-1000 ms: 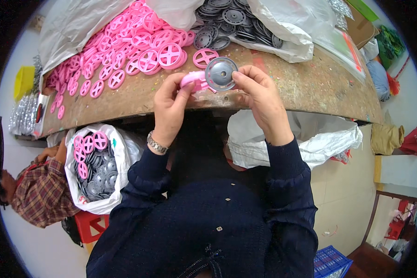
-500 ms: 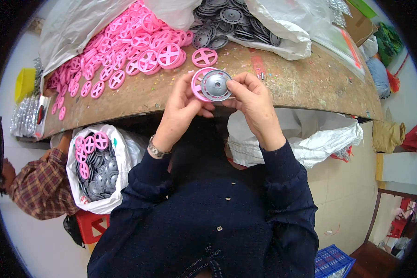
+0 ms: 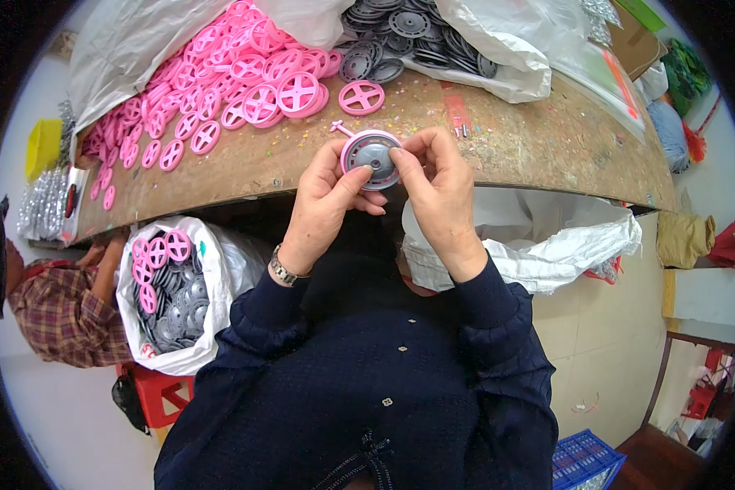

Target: Assembling circular plastic toy components by fitting two halves together.

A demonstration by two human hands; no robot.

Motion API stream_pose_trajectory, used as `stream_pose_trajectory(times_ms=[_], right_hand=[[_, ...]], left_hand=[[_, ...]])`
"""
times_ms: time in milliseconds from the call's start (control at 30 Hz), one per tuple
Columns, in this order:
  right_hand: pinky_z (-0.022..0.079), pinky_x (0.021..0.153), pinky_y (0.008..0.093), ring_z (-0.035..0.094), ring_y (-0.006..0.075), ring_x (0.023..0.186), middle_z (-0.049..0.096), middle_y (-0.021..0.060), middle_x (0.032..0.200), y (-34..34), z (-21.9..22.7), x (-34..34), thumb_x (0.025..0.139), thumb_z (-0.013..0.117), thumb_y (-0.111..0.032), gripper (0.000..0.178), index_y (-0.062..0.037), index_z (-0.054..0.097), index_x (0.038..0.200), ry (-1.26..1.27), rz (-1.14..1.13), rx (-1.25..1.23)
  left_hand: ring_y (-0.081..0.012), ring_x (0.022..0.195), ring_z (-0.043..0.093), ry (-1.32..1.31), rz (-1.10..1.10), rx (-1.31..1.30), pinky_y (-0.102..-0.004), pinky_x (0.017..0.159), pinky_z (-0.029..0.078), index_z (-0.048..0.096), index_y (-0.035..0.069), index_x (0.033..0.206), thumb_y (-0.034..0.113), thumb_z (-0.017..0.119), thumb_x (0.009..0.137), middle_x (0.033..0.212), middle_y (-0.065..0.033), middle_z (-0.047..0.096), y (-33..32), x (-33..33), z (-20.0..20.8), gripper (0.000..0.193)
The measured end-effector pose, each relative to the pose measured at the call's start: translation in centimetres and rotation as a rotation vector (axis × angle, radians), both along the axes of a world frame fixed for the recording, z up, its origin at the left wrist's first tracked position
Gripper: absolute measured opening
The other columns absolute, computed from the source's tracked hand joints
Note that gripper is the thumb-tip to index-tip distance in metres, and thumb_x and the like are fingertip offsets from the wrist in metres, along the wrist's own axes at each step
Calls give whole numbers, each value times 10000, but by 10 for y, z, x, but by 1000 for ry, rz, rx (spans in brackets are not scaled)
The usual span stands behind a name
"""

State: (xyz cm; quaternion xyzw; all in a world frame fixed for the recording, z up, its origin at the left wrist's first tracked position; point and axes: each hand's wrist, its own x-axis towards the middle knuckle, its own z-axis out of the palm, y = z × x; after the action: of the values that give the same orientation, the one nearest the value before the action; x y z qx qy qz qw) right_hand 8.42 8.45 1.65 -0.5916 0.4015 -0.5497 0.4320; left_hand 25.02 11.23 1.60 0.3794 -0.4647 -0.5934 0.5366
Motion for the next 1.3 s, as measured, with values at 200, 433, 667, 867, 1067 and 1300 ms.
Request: stream_pose_trajectory(times_ms=[200,433,667,867,1067,1300], right_hand=[[482,664,234,591,73,758,664,44,897,6,10,-3,923,655,-87,209,9,596,1099,25,96,44],[490,711,235,603,71,785,676,33,911,11,16,-11,905,669,-78,197,8,623,1075,35,145,91],[489,720,226,604,64,796,673,20,898,23,19,-10,899,662,-45,126,-1,623,1009,-47,155,73],[480,728,214,603,58,794,657,6,878,20,8,-15,902,649,-21,87,-5,610,979,-88,135,96],[461,711,205,577,47,792,639,-6,871,27,6,-22,909,644,-28,92,-6,604,989,-57,201,169],[458,701,248,562,108,751,607,30,811,62,-8,-24,859,665,-63,163,-8,606,1001,73,160,88]], left_hand=[[-158,756,685,93,4,24,-260,648,598,474,-7,1247,93,519,1008,1043,-110,644,2,3,1,263],[-164,801,685,-18,-60,-60,-273,682,600,464,-5,1264,84,500,1011,1070,-117,626,8,-2,0,270],[-140,774,671,-205,-4,-233,-258,657,585,467,-7,1258,39,534,982,1055,-105,621,18,-10,4,287],[-89,679,630,-253,97,-254,-214,553,514,515,2,1219,55,577,971,964,-66,638,20,-23,-7,261],[-81,670,620,-317,-38,-155,-212,552,509,533,16,1204,143,516,1019,944,-53,629,26,-10,12,224],[-311,700,639,-456,19,-164,-366,623,487,590,15,1032,168,534,988,819,-171,603,50,-19,-5,169]])
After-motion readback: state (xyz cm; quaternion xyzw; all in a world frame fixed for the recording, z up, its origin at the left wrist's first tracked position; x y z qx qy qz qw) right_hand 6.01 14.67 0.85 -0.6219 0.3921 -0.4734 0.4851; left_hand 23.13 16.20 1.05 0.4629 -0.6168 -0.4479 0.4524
